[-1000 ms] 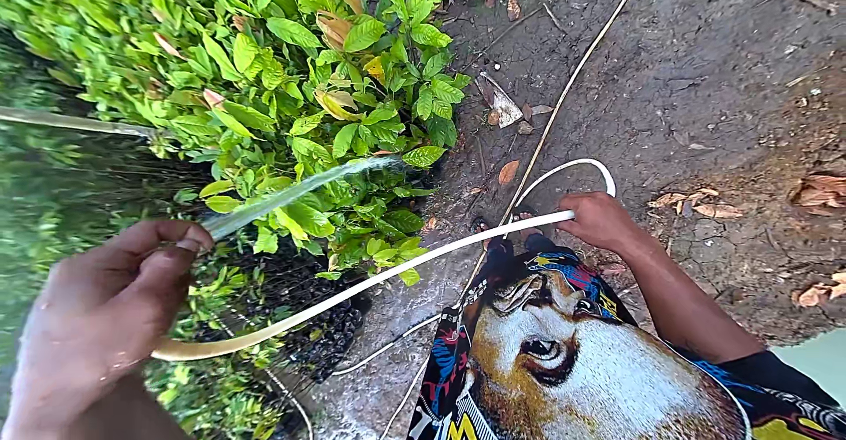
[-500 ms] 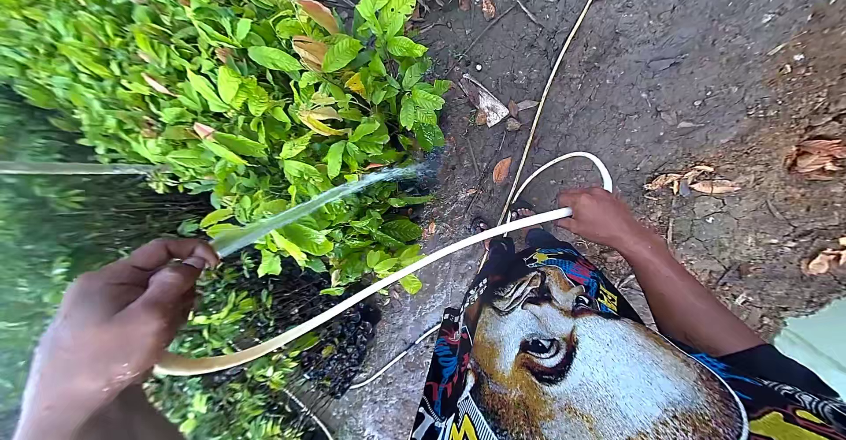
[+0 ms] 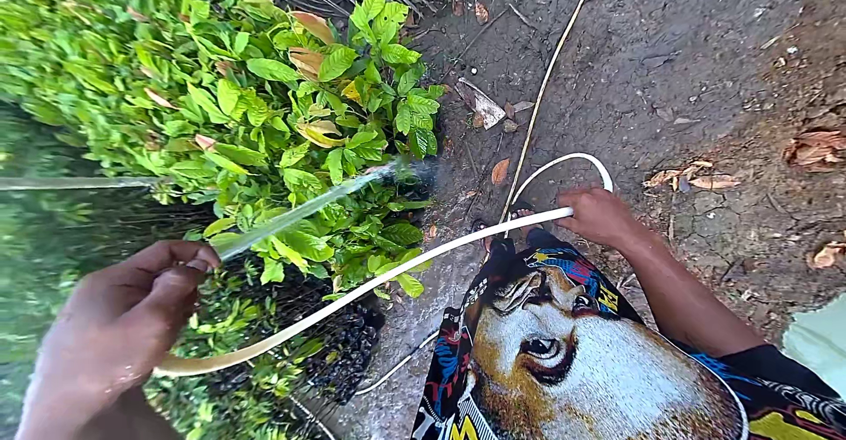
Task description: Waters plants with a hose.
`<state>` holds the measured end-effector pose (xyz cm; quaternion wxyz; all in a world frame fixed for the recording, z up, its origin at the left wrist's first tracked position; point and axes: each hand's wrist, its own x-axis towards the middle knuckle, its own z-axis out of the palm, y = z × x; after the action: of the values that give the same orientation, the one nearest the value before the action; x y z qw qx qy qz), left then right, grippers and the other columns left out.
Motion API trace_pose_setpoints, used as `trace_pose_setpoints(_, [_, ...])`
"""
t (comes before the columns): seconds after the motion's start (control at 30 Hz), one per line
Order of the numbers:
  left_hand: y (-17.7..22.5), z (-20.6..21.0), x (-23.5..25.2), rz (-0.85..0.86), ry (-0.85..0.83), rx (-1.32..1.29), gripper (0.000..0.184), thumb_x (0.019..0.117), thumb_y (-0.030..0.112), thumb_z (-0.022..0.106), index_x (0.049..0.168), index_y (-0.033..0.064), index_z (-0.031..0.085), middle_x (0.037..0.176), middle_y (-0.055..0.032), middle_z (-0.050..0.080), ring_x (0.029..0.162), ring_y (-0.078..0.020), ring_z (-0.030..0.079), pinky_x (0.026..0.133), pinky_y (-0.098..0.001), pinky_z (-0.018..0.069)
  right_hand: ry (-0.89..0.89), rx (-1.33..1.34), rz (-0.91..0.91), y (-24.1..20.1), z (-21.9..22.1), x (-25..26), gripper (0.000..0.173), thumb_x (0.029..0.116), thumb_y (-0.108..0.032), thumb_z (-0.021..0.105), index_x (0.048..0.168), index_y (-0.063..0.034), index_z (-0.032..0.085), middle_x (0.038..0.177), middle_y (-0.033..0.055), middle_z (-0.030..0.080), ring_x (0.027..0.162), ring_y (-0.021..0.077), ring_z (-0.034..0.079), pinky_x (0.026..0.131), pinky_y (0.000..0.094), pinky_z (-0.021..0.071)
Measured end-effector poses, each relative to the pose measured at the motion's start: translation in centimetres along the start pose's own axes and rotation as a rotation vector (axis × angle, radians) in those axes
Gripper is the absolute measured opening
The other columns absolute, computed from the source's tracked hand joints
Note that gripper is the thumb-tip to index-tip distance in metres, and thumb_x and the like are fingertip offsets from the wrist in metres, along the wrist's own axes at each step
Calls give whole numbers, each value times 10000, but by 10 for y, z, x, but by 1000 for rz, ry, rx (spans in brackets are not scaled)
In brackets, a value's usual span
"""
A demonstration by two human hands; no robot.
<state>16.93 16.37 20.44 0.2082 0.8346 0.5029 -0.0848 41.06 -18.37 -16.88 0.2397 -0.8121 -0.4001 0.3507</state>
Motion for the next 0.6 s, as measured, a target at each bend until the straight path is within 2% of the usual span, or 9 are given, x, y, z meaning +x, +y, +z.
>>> trace_pose_setpoints(0.07, [-9,-1,4,37,-19,12,206,998,119,427,943,77,620,534,61,372,389,-32,318,396,-199,295,-1,-2,4,0,0,1,311,907,-279,766,774,-30,636,802,153,666,794,367,669,707,594,511])
trace_pose_setpoints(0.13, [-4,-4,4,26,-7,-28,201,1037,79,415,997,38,607,565,49,390,404,-32,341,406,-188,318,-6,-2,9,-1,0,1,306,910,-279,764,780,-29,645,809,153,672,797,366,673,711,595,516])
trace_pose_setpoints(0.2, [-4,-5,5,32,52,-59,195,1030,95,390,1028,64,583,568,88,390,398,11,347,395,-141,320,-12,-1,16,0,-2,1,307,913,-285,761,783,-33,645,809,150,670,801,362,672,716,593,515])
trace_pose_setpoints(0.27, [7,-2,3,5,77,-62,202,1054,71,385,1005,42,579,553,76,367,393,3,336,395,-145,308,-9,14,23,0,-3,0,303,916,-276,754,775,-32,642,800,152,662,802,364,666,716,594,507])
trace_pose_setpoints(0.33, [10,0,4,-1,53,-43,209,1034,55,386,999,41,592,556,67,372,398,-6,336,402,-156,307,-1,18,28,0,-5,1,292,914,-265,753,771,-37,640,791,151,663,792,365,666,707,590,503])
trace_pose_setpoints(0.47, [0,-4,12,41,78,-88,202,1048,114,391,1027,81,588,540,102,370,383,18,341,381,-138,315,5,1,26,3,-7,2,284,908,-266,760,772,-44,645,774,140,661,771,352,665,692,577,506])
trace_pose_setpoints(0.6, [7,-4,12,47,41,-68,208,1028,97,389,1006,65,594,540,81,367,384,-2,335,383,-161,310,0,0,28,5,-9,2,302,914,-273,757,767,-40,634,772,144,655,774,353,662,697,577,504])
